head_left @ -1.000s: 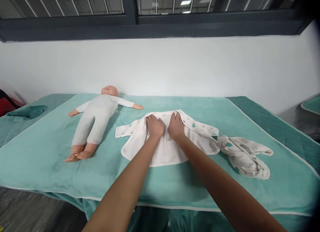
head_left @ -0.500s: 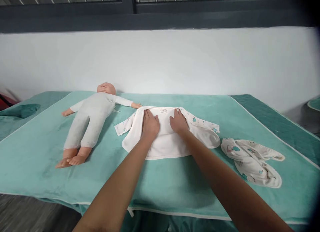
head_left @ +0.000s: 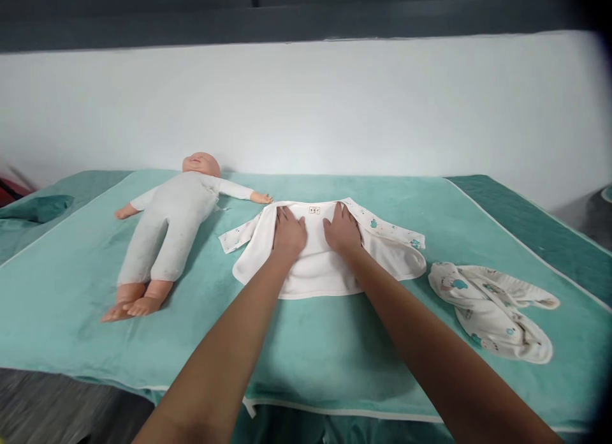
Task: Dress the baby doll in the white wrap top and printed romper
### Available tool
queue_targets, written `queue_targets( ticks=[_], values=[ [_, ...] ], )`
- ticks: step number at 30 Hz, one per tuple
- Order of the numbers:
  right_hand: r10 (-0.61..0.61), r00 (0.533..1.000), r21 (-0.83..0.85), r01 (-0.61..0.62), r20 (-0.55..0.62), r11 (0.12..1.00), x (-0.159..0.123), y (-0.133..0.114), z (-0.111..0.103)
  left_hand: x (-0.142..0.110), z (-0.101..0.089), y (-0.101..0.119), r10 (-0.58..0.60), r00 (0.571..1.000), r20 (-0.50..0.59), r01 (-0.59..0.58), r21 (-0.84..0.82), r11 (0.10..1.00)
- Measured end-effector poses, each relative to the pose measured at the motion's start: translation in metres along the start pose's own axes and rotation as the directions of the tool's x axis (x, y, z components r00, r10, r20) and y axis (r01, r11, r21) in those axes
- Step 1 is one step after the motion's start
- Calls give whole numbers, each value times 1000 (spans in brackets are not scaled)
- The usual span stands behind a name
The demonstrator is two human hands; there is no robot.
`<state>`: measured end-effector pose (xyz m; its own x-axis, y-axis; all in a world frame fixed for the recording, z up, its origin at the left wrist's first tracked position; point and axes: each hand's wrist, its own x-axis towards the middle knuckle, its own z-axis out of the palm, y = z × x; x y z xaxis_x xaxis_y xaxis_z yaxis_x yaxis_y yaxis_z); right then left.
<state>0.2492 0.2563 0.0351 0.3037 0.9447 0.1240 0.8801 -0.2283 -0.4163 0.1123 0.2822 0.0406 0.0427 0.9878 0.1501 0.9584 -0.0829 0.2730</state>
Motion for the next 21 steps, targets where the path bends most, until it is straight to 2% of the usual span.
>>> queue_targets(
  ticks=[5,13,21],
  values=[
    [44,995,-36,-41,86,999,8,0,2,4,2,2,25,999,43,-27,38,999],
    [8,999,-117,-3,47,993,0,-6,6,-1,6,2,29,998,49,-30,36,999],
    [-68,995,-158,79,74,984,-9,-6,5,-24,-2,5,77,994,76,-80,42,996]
  ],
)
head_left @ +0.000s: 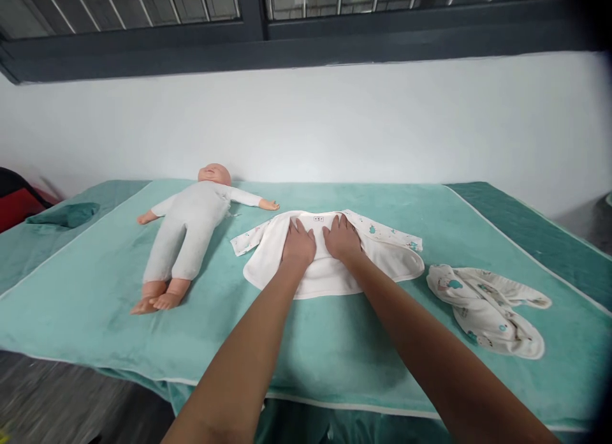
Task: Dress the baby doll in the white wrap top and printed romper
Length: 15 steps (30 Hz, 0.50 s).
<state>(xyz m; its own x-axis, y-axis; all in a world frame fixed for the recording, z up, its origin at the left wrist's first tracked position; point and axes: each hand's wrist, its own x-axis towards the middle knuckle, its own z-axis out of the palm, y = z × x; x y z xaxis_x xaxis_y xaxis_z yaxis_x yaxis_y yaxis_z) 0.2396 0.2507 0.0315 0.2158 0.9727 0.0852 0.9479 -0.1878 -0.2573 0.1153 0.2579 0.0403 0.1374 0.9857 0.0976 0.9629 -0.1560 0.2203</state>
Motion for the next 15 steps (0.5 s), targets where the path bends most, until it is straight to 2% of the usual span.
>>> queue_targets(
  ticks=[9,12,15],
  values=[
    [-217,976,-4,217,-1,976,-40,6,-5,-27,-9,-4,128,991,26,-128,1,992],
    [-290,956,49,292,-43,955,-71,10,-6,-32,-10,-7,136,990,41,-137,11,991],
    [-375,917,115,390,-132,913,-114,15,-6,-34,-9,-8,141,988,60,-143,21,990]
  ],
)
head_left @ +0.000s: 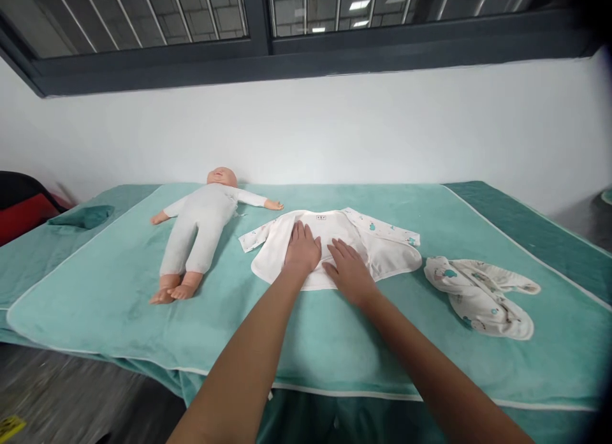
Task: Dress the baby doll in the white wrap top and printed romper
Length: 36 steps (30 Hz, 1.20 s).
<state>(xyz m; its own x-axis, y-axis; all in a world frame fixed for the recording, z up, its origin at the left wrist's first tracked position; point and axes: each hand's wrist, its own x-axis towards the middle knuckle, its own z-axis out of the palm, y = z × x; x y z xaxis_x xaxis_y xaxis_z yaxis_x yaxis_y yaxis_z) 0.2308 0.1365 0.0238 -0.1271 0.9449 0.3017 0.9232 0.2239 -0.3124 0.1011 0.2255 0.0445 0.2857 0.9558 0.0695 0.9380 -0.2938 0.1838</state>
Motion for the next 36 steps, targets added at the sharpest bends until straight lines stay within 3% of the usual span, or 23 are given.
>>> queue_targets(
  ticks=[3,6,13,23,26,30,36],
  values=[
    [-94,994,61,98,-65,993,-38,-14,-7,2,-1,0,7,1000,29,-7,10,1000],
    [-133,990,57,136,-56,989,-53,-26,-15,6,-3,-2,21,997,70,-22,18,1000],
    [-214,977,-136,213,13,967,-22,-47,-9,16,-6,-5,-2,982,187,-2,25,1000],
    [-266,964,-43,266,-3,963,-30,-70,-5,38,-8,-7,-26,950,312,29,-5,1000],
    [-324,946,-17,324,-18,946,-21,-93,4,43,-8,-7,-28,939,342,30,-2,1000],
    [-279,960,46,280,-26,959,-1,-119,23,50,-9,-8,-43,920,389,46,2,999],
    [-299,953,171,304,-56,937,15,-128,38,54,-15,-10,-59,890,453,67,-3,998]
  ],
)
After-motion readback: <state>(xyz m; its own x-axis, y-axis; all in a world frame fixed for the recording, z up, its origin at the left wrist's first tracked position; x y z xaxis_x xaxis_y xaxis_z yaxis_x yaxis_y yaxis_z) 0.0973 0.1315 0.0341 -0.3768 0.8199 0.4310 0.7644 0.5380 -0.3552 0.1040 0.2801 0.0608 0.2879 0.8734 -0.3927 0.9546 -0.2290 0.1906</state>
